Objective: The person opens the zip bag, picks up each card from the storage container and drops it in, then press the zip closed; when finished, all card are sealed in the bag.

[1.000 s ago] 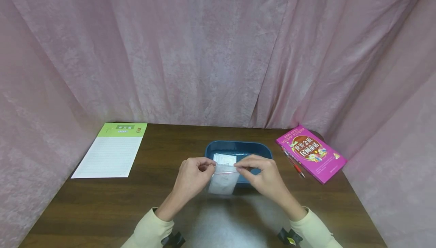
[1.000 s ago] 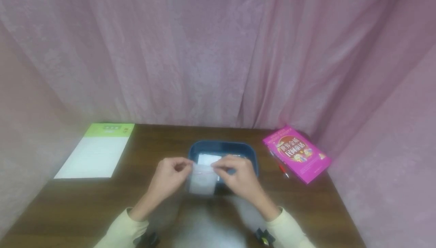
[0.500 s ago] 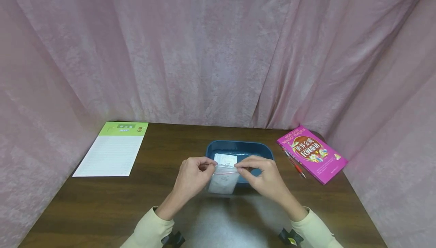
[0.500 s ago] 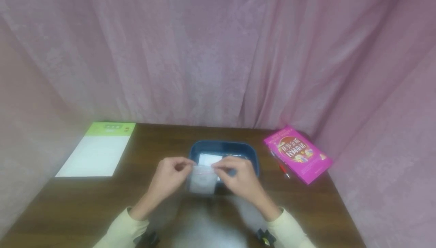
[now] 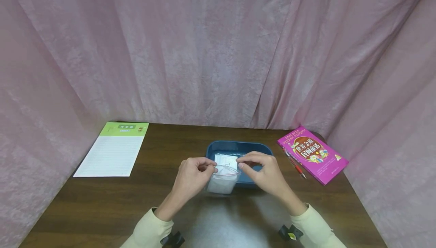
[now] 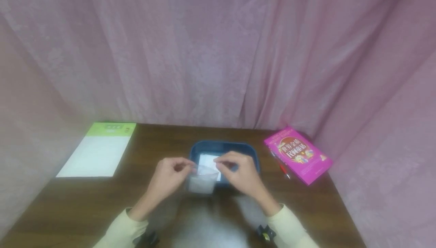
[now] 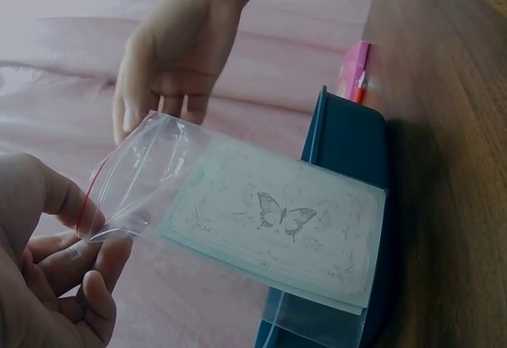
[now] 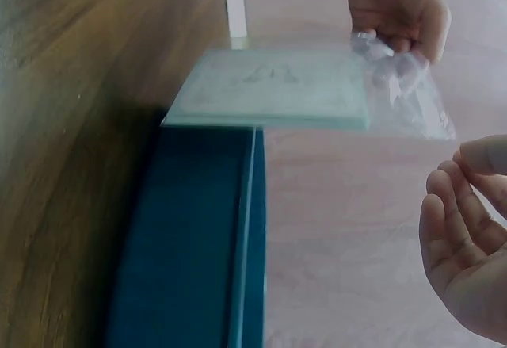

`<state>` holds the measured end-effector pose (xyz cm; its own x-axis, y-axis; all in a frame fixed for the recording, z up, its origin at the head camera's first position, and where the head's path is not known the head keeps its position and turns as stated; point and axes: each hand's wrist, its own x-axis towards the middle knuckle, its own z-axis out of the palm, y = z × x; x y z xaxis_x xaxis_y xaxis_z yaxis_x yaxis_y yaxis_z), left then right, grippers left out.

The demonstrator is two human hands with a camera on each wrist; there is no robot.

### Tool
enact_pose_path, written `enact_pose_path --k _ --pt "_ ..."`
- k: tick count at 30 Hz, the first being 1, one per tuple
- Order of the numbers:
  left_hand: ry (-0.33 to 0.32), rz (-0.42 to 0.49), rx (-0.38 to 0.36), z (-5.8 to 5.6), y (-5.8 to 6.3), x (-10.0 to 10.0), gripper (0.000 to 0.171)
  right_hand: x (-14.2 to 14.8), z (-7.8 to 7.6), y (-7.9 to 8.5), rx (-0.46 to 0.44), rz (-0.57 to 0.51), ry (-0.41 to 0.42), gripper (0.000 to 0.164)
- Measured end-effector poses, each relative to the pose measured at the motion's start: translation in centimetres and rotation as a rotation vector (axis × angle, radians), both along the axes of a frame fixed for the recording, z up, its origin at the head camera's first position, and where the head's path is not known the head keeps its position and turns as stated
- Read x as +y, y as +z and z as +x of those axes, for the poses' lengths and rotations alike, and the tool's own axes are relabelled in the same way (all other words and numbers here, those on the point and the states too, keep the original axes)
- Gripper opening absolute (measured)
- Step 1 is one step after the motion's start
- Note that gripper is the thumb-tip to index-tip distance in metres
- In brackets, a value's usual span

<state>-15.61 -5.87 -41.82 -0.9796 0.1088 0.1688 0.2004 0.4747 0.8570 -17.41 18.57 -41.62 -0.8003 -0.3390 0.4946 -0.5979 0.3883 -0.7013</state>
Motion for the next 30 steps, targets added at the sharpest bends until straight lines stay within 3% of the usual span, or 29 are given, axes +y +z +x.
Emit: enact_pose_path --k 14,30 --pt "-0.02 0.013 -0.031 0.2 0.0 -0.1 0.015 0.6 -5.4 -2.8 -0.193 0.126 -0.056 0.016" --pt "-0.028 0.012 -0.033 0.2 0.0 -0.1 0.015 0.1 -9.3 -6.5 -0.315 0.329 -0.092 0.028"
